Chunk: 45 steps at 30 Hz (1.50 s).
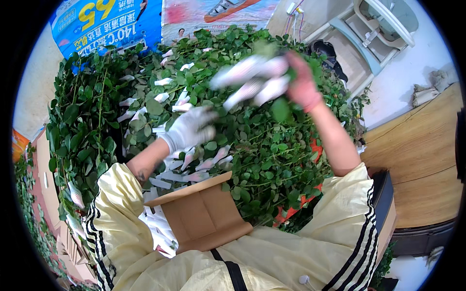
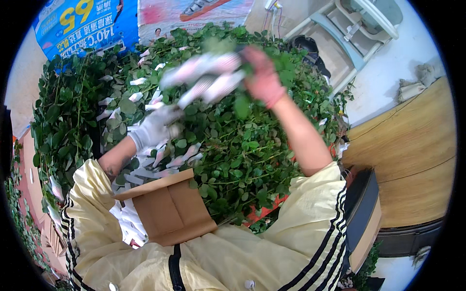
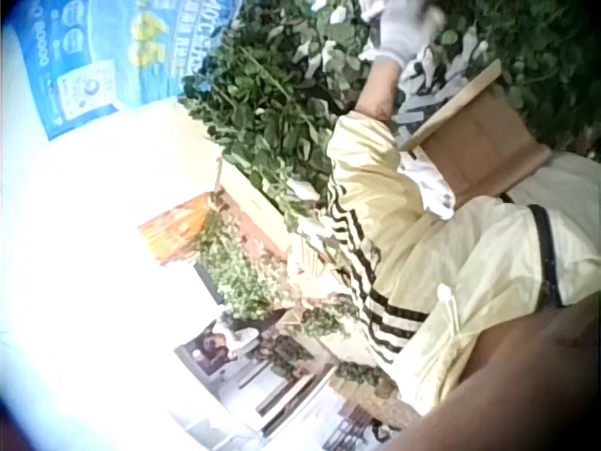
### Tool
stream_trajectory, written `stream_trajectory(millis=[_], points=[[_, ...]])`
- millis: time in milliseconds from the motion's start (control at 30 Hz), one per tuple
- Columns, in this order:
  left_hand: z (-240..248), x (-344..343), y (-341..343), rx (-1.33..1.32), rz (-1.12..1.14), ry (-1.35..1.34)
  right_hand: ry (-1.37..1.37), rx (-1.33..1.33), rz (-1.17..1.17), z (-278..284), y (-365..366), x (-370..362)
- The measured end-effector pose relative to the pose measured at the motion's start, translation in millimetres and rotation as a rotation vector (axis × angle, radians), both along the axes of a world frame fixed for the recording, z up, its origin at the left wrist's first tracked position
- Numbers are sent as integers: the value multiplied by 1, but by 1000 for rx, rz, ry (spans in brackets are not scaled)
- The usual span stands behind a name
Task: The person selects several roses, aligns them together, and wraps them in a piece of brown cardboard using a stapler.
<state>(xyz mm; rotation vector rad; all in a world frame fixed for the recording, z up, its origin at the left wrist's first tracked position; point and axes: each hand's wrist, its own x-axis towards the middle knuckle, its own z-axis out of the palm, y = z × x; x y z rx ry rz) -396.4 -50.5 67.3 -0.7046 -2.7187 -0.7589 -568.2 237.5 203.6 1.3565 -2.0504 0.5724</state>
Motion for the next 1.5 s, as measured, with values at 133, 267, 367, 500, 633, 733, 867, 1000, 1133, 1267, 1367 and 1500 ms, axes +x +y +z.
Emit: stream_trajectory(millis=[133,267,367,500,633,733,867,1000,1133,1267,1367,1500], points=[[-26,15,21,-487,-81,-12,-594,-857,151,129,129,-77],[-31,18,11,-578,3,-84,-210,-495,-245,225,239,-96],[-27,25,2,-609,38,-160,-641,-1112,293,247,224,-67],[-12,28,-11,-363,-45,-220,-540,-911,378,285,275,-46],[24,43,-18,-118,-92,-239,82,-613,-206,348,292,-25],[44,38,-12,-65,-82,-259,174,-625,-426,347,275,-47],[97,34,4,-5,18,-332,256,-644,-421,405,251,-22],[135,7,22,199,76,-270,326,-647,-390,467,239,10],[151,-36,32,393,138,-135,380,-647,-358,517,230,38],[162,-60,31,445,138,-39,411,-652,-342,548,234,60],[158,-55,31,548,161,49,405,-655,-361,547,250,65],[106,-72,-2,328,63,275,341,-688,-375,500,261,50]])
